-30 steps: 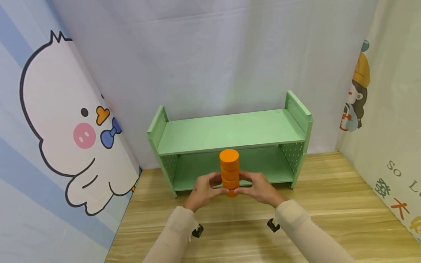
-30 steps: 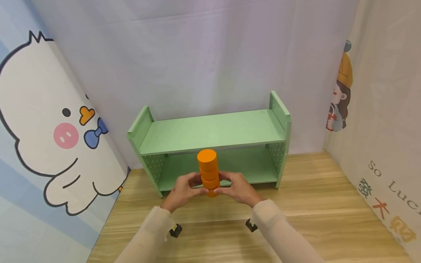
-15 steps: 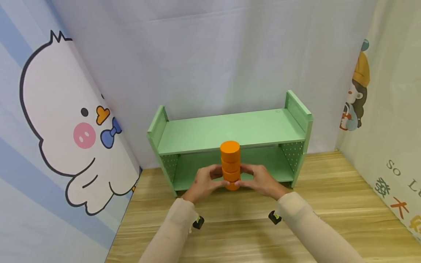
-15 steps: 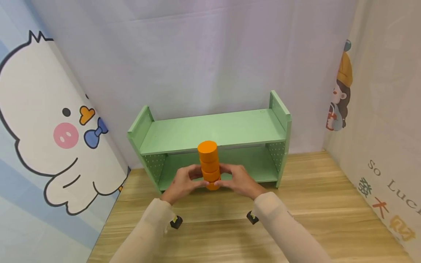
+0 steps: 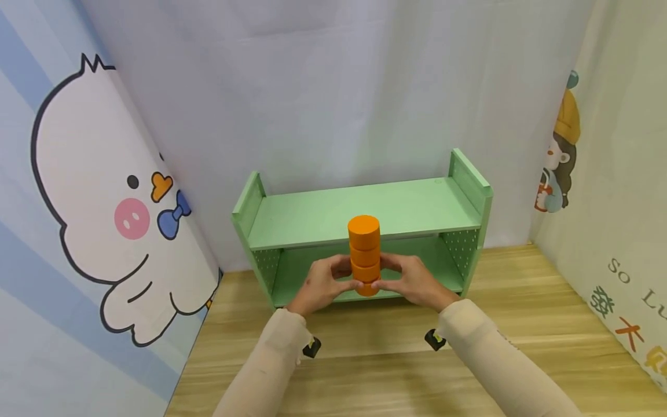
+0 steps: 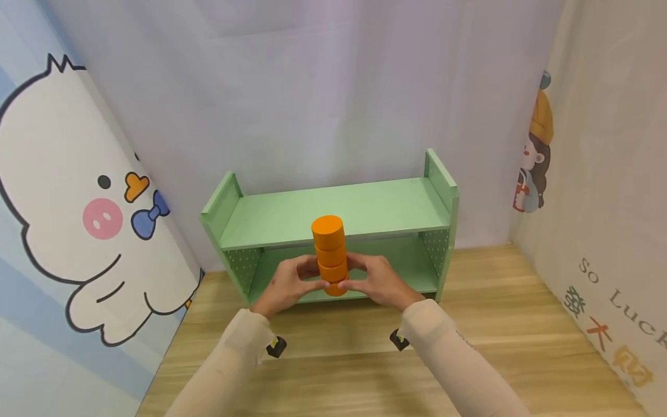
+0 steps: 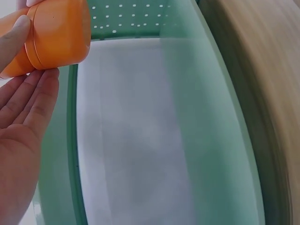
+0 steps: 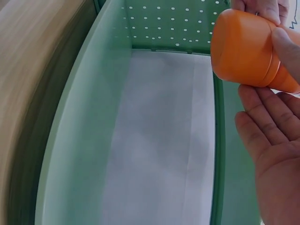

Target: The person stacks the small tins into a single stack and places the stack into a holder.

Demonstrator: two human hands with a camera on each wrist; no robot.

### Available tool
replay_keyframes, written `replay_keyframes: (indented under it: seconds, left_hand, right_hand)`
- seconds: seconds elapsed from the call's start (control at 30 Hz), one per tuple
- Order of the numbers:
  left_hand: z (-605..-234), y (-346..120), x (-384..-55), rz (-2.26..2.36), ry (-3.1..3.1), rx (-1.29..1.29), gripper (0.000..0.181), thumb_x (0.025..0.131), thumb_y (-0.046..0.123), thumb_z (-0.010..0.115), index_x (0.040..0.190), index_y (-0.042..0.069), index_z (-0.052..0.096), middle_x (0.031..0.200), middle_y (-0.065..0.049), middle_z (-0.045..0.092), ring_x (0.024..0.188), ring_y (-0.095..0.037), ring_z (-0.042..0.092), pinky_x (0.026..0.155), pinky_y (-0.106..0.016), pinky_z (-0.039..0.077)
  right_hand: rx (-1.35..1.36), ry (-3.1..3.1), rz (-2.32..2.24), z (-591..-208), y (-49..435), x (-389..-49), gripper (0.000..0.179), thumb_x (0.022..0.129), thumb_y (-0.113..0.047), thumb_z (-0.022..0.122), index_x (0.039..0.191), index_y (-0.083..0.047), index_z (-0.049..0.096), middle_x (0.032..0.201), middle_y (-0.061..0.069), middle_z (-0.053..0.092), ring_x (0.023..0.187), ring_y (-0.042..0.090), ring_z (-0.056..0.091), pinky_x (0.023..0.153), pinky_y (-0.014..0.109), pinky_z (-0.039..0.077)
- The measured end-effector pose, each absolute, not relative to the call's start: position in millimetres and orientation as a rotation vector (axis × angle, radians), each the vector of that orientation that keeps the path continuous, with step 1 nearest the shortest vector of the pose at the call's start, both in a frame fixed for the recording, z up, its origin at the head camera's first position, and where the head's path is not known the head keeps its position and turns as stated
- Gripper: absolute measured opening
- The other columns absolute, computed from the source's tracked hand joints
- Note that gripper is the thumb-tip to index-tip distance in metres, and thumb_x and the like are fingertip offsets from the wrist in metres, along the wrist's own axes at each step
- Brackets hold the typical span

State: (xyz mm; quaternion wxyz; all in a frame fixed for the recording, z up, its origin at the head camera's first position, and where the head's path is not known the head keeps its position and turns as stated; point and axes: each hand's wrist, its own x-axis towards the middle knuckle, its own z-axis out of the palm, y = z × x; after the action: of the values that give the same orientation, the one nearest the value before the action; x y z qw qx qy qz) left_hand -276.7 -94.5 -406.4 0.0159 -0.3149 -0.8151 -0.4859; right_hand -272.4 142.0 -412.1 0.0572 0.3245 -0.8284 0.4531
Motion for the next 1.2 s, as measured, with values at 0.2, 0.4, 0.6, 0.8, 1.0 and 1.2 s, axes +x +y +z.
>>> replay_keyframes:
  seconds: [0.2,0.4,0.6,0.8,1.0,1.2]
  left_hand:
    - [-400,-94,-278,-1.474,-2.541,-0.962,0.048,0.086,0.012,0.079,0.129,0.003,0.062,0.124,-0.010,0.068,0.111,-0.023,0.067,0.096,-0.032,0.056]
    - [-392,-94,-280,-1.472,-2.564,-0.950,0.048,0.086,0.011,0.079,0.130,0.002,0.062,0.125,-0.010,0.067,0.112,-0.022,0.066,0.097,-0.034,0.056]
    - [-386,-94,-283,-1.459,-2.558,-0.960,0.048,0.086,0.012,0.079,0.130,0.002,0.062,0.125,-0.010,0.067,0.112,-0.022,0.066,0.097,-0.039,0.056]
    - [-380,-95,-285,-1.441,-2.536,-0.988,0.049,0.087,0.012,0.078,0.132,0.002,0.061,0.126,-0.010,0.067,0.112,-0.022,0.066,0.096,-0.032,0.056]
    - [-371,-93,-287,-1.447,-2.556,-0.963,0.049,0.087,0.014,0.078,0.132,0.003,0.061,0.127,-0.009,0.067,0.113,-0.022,0.066,0.097,-0.034,0.056]
    - [-363,-92,-289,-1.487,-2.534,-0.951,0.052,0.088,0.017,0.077,0.136,0.005,0.059,0.129,-0.009,0.066,0.116,-0.023,0.064,0.100,-0.037,0.054]
  right_hand:
    - [0.966,-2.499,1.403,-407,141,-274,0.058,0.087,-0.013,0.079,0.138,0.002,0.056,0.130,0.016,0.064,0.118,0.031,0.062,0.105,0.051,0.049]
    - [0.966,-2.505,1.380,-401,142,-277,0.059,0.087,-0.014,0.079,0.139,0.002,0.055,0.130,0.016,0.065,0.118,0.031,0.062,0.105,0.052,0.048]
    - [0.965,-2.502,1.358,-394,141,-278,0.057,0.087,-0.010,0.079,0.138,0.004,0.056,0.131,0.018,0.063,0.120,0.033,0.061,0.105,0.051,0.048]
    - [0.976,-2.492,1.382,-387,142,-279,0.057,0.088,-0.008,0.077,0.139,0.003,0.055,0.134,0.018,0.061,0.122,0.034,0.060,0.106,0.051,0.048]
    - [0.993,-2.465,1.361,-381,142,-284,0.055,0.087,-0.008,0.077,0.137,0.004,0.056,0.132,0.018,0.062,0.121,0.033,0.061,0.106,0.048,0.049]
    - [0.986,-2.474,1.367,-371,143,-286,0.058,0.088,-0.009,0.076,0.141,0.002,0.054,0.134,0.017,0.062,0.123,0.032,0.059,0.107,0.048,0.047]
